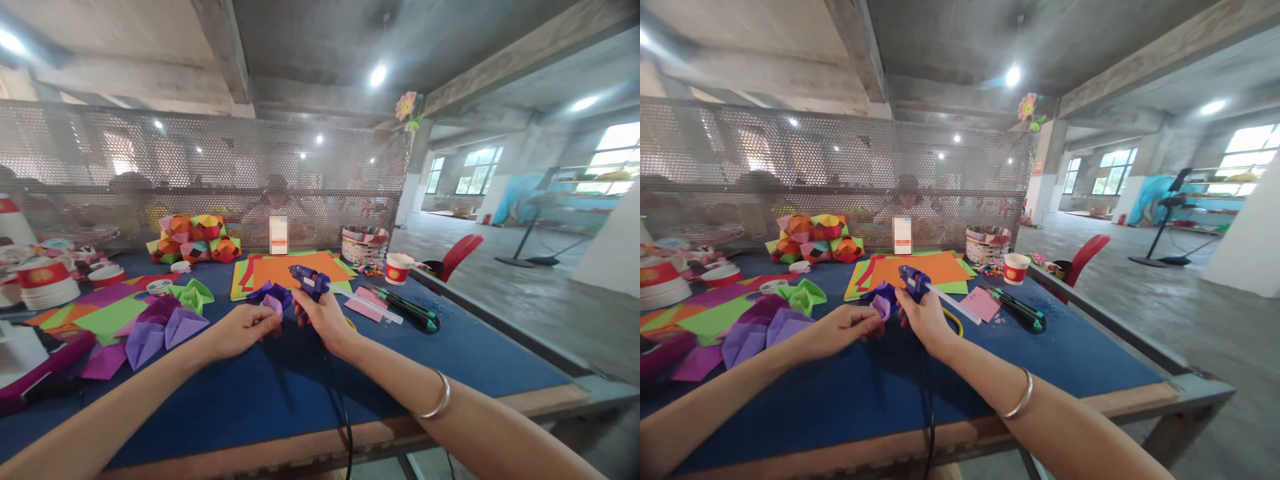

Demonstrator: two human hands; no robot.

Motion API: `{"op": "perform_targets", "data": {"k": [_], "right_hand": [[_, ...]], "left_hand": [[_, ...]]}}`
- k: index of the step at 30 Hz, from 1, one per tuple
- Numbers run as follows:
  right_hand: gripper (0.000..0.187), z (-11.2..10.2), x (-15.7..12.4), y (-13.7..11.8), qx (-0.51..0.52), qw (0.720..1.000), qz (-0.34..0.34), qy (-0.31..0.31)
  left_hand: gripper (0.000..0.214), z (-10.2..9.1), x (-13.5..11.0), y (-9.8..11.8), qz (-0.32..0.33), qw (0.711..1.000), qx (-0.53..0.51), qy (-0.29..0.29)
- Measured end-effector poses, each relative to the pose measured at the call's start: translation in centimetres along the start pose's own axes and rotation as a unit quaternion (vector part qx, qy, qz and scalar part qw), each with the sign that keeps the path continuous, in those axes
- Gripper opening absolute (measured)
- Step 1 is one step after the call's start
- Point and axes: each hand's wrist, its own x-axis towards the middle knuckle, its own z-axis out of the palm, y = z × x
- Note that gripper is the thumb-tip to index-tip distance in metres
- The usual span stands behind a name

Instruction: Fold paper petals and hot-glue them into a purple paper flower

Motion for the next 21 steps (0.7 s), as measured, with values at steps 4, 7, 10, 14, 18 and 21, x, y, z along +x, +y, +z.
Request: {"op": "perform_targets", "data": {"k": [4,7,10,14,18,21], "right_hand": [[0.027,0.0,0.1,0.3,0.002,1.000,-0.008,-0.004],[0.030,-0.1,0.2,0.6,-0.006,1.000,-0.014,-0.015],[0.032,-0.1,0.3,0.8,-0.015,1.000,-0.019,-0.014],[0.031,-0.3,0.3,0.8,-0.029,0.999,-0.011,-0.009],[0.031,-0.4,0.1,0.6,-0.036,0.999,-0.011,-0.015],[0.033,-0.6,0.0,0.6,-0.040,0.999,-0.018,-0.020]], "left_hand": [[0.044,-0.3,0.5,-0.6,0.037,0.998,0.056,0.006],[0.041,-0.6,1.0,-0.9,0.030,0.998,0.044,0.020],[0.041,-0.7,1.2,-0.7,0.020,0.998,0.033,0.042],[0.035,-1.6,0.9,0.2,0.006,0.995,0.026,0.101],[0.034,-4.1,-0.8,0.6,-0.036,0.987,0.059,0.141],[0.030,-6.9,-3.4,0.1,-0.114,0.964,0.176,0.161]]}}
